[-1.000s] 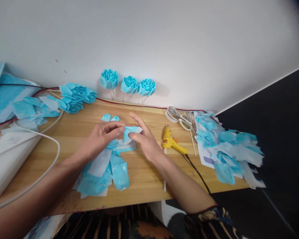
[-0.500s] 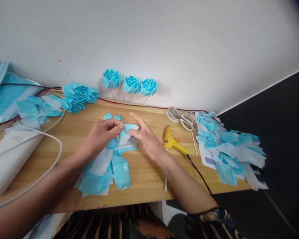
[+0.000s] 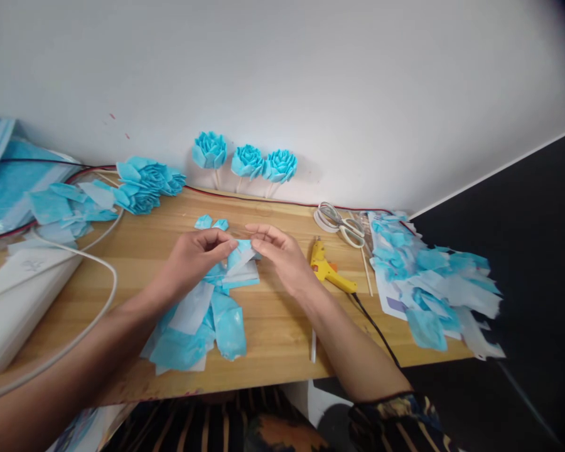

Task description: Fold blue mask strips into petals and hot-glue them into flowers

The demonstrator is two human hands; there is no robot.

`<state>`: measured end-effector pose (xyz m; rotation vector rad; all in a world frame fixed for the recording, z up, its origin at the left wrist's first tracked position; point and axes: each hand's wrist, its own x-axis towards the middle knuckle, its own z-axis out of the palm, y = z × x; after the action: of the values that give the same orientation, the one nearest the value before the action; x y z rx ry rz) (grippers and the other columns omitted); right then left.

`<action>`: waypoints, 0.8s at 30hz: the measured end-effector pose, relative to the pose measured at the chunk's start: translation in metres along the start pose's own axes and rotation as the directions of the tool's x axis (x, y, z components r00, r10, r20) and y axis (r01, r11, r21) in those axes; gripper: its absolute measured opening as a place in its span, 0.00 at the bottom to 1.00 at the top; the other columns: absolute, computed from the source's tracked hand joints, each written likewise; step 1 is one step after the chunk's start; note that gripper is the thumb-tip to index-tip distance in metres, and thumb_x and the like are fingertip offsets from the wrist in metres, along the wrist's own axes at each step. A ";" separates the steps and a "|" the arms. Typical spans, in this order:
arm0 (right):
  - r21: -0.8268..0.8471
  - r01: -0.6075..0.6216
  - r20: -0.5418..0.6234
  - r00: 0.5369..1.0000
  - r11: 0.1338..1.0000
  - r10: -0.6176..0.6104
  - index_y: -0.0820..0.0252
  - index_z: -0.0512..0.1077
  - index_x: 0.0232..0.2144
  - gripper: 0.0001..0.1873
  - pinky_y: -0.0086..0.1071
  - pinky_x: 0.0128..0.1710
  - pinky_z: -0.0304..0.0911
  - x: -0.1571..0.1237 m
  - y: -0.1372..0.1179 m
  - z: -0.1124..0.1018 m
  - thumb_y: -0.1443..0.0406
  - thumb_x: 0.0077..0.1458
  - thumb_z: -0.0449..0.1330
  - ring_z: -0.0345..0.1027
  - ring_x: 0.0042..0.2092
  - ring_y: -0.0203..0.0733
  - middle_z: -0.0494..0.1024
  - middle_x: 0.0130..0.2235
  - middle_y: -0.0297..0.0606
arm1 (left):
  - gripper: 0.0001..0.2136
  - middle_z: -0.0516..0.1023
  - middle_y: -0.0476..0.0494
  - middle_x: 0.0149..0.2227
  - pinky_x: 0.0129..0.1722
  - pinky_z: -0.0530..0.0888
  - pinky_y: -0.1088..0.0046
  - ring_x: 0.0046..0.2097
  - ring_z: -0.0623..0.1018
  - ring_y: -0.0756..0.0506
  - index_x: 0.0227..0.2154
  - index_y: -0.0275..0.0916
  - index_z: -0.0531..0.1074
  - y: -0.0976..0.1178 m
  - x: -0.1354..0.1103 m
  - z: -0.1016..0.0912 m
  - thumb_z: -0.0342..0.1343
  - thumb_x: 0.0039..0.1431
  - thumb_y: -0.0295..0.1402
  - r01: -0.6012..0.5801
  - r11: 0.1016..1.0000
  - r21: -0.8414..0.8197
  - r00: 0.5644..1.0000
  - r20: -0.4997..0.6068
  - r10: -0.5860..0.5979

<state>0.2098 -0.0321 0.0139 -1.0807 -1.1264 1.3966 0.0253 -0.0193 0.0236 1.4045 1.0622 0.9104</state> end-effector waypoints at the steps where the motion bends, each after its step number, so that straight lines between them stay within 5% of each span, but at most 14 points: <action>1: 0.003 0.004 0.000 1.000 1.000 -0.004 0.53 0.79 0.40 0.14 0.30 0.37 0.64 0.000 0.000 0.000 0.62 0.48 0.67 0.67 0.34 0.34 0.75 0.32 0.31 | 0.12 0.69 0.53 0.21 0.24 0.61 0.77 0.24 0.65 0.52 0.25 0.37 0.73 0.001 0.000 0.000 0.61 0.53 0.42 -0.008 1.000 0.011 1.000 0.001 0.008; 6: 0.022 0.020 -0.031 0.999 1.000 -0.020 0.55 0.79 0.37 0.11 0.29 0.34 0.62 0.001 0.002 0.001 0.63 0.47 0.67 0.65 0.33 0.33 0.75 0.30 0.30 | 0.21 0.65 0.52 0.18 0.26 0.61 0.74 0.24 0.64 0.51 0.16 0.38 0.67 0.003 0.001 -0.002 0.54 0.59 0.46 -0.094 0.988 0.126 0.996 0.016 0.093; 11: 0.056 0.047 -0.083 0.996 0.997 -0.042 0.55 0.79 0.36 0.11 0.28 0.34 0.61 0.004 0.002 -0.002 0.63 0.47 0.66 0.64 0.33 0.33 0.75 0.31 0.30 | 0.25 0.71 0.47 0.20 0.30 0.64 0.72 0.26 0.69 0.49 0.17 0.39 0.69 0.000 0.004 -0.006 0.46 0.63 0.51 -0.092 0.983 0.159 0.992 0.105 0.076; 16: 0.042 0.064 -0.084 0.995 0.997 -0.060 0.54 0.78 0.37 0.12 0.28 0.33 0.60 0.006 0.002 -0.006 0.62 0.47 0.66 0.63 0.33 0.33 0.73 0.31 0.30 | 0.21 0.71 0.49 0.22 0.30 0.65 0.73 0.27 0.69 0.49 0.19 0.39 0.71 -0.001 0.005 -0.008 0.53 0.59 0.49 -0.045 0.986 0.159 0.979 0.204 0.012; 24: -0.001 0.051 -0.016 0.999 0.999 -0.051 0.53 0.78 0.40 0.14 0.29 0.35 0.61 0.004 0.001 -0.007 0.62 0.48 0.67 0.65 0.34 0.34 0.75 0.34 0.30 | 0.18 0.66 0.52 0.19 0.26 0.61 0.74 0.24 0.65 0.51 0.17 0.39 0.70 -0.001 0.006 -0.006 0.58 0.53 0.46 0.035 0.988 0.148 0.989 0.135 -0.055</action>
<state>0.2165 -0.0275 0.0112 -1.0551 -1.1357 1.3457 0.0209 -0.0119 0.0225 1.5346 1.0672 0.7030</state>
